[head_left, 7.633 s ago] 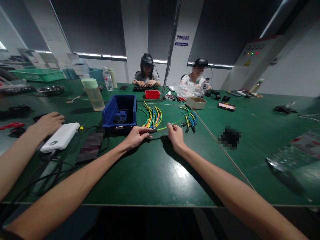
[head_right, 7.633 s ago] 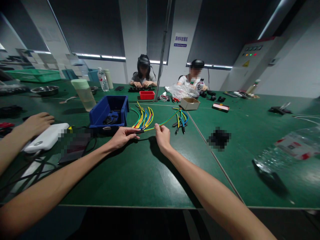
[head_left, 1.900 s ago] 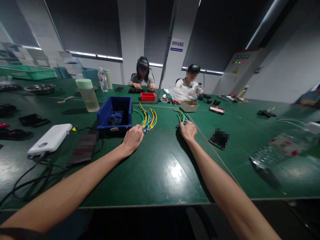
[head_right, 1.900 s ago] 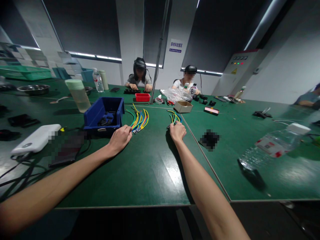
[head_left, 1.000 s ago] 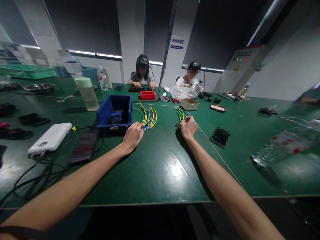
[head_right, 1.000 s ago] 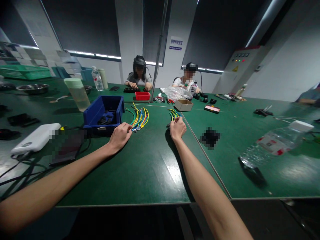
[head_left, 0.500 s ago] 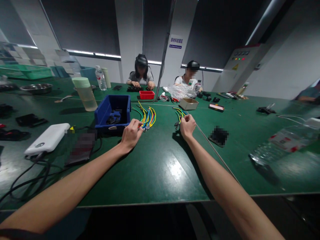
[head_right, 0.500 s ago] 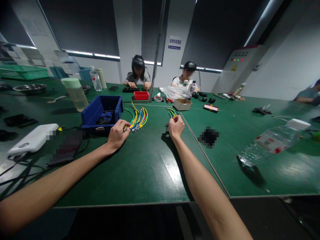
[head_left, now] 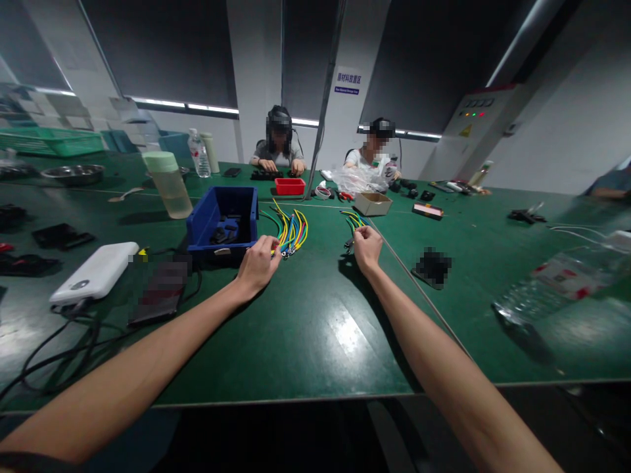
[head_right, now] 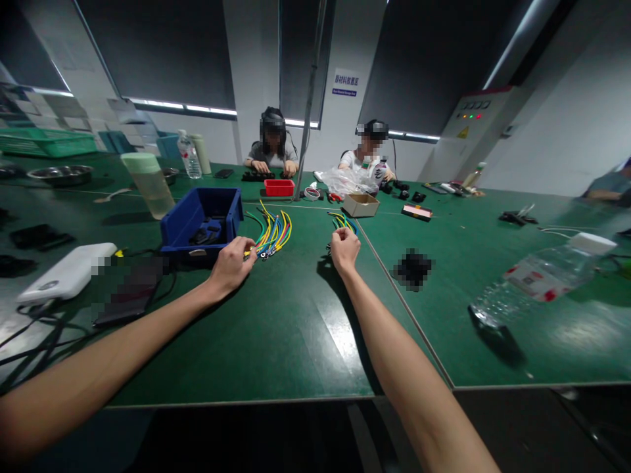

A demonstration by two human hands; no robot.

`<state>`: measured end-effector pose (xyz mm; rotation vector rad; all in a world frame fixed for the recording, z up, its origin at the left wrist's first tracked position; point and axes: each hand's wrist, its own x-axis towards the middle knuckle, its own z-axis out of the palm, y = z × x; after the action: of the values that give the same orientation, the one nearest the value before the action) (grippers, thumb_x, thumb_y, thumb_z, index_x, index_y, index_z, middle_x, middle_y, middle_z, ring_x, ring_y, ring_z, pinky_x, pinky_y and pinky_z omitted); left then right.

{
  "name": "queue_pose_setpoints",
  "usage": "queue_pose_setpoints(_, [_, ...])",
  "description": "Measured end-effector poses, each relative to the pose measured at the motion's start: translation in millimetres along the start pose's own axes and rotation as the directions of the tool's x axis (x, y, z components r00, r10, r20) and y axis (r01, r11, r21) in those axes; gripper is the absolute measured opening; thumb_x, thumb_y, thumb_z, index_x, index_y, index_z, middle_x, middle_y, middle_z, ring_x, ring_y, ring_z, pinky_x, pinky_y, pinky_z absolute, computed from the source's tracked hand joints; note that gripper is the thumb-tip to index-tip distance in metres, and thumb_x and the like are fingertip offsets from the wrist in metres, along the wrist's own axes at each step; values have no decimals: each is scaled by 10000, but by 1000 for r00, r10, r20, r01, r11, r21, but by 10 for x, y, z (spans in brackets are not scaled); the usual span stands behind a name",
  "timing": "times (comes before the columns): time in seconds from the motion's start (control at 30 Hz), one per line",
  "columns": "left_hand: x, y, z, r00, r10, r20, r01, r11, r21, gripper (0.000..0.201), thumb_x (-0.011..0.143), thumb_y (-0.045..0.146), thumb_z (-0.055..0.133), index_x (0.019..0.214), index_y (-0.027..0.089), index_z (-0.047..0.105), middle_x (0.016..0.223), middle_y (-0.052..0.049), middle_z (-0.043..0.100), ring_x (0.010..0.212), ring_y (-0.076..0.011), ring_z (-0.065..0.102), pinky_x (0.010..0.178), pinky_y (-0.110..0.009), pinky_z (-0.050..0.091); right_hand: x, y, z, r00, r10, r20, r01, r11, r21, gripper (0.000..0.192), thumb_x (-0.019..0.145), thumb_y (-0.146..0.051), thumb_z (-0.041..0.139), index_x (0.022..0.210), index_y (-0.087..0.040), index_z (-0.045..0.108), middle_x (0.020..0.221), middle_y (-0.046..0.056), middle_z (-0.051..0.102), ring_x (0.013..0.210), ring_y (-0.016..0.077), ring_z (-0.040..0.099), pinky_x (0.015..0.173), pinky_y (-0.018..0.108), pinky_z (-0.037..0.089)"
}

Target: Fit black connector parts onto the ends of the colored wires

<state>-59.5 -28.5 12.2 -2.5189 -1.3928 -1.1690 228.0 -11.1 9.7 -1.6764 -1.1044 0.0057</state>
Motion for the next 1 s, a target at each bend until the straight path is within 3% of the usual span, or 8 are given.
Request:
queue_pose_setpoints(0.17, [-4,-43,36,999,-12,39,12,1000,8,206,915,236,408,955,145,588,933,-87,624,832,-190,610,776,-303,479,24,86,42,999,28,30,-29,999,27,284,701,-261,426,815,-147,660,674,19,624,592,161,536,599,247,397])
queue_pose_setpoints(0.37, [-34,-81,59,985,-32,170,14,994,107,199,876,294,481,942,155,607,910,-85,640,813,-201,624,735,-288,478,16,95,50,1000,11,-12,-11,997,78,225,693,-265,454,764,-157,639,630,4,593,566,151,520,587,239,389])
queue_pose_setpoints(0.6, [-20,-65,39,967,-138,212,93,973,211,198,887,288,433,935,156,573,855,-94,655,751,-212,636,672,-281,446,19,106,73,1000,-4,-2,4,989,151,212,693,-272,450,731,-160,626,622,2,577,546,144,483,558,240,365])
queue_pose_setpoints(0.83, [2,-97,67,966,-230,120,225,973,55,227,911,295,380,1033,165,521,731,-68,645,657,-220,628,603,-282,397,-25,90,101,1000,18,21,-22,981,191,212,692,-259,432,727,-165,620,549,-18,518,498,142,449,524,242,329])
queue_pose_setpoints(1.0, [25,-88,26,973,-228,24,229,956,-185,202,905,291,383,960,153,519,631,-22,580,559,-173,560,557,-259,366,-121,-22,110,989,-113,92,98,984,151,209,714,-255,434,702,-165,622,624,19,591,590,166,526,576,253,357])
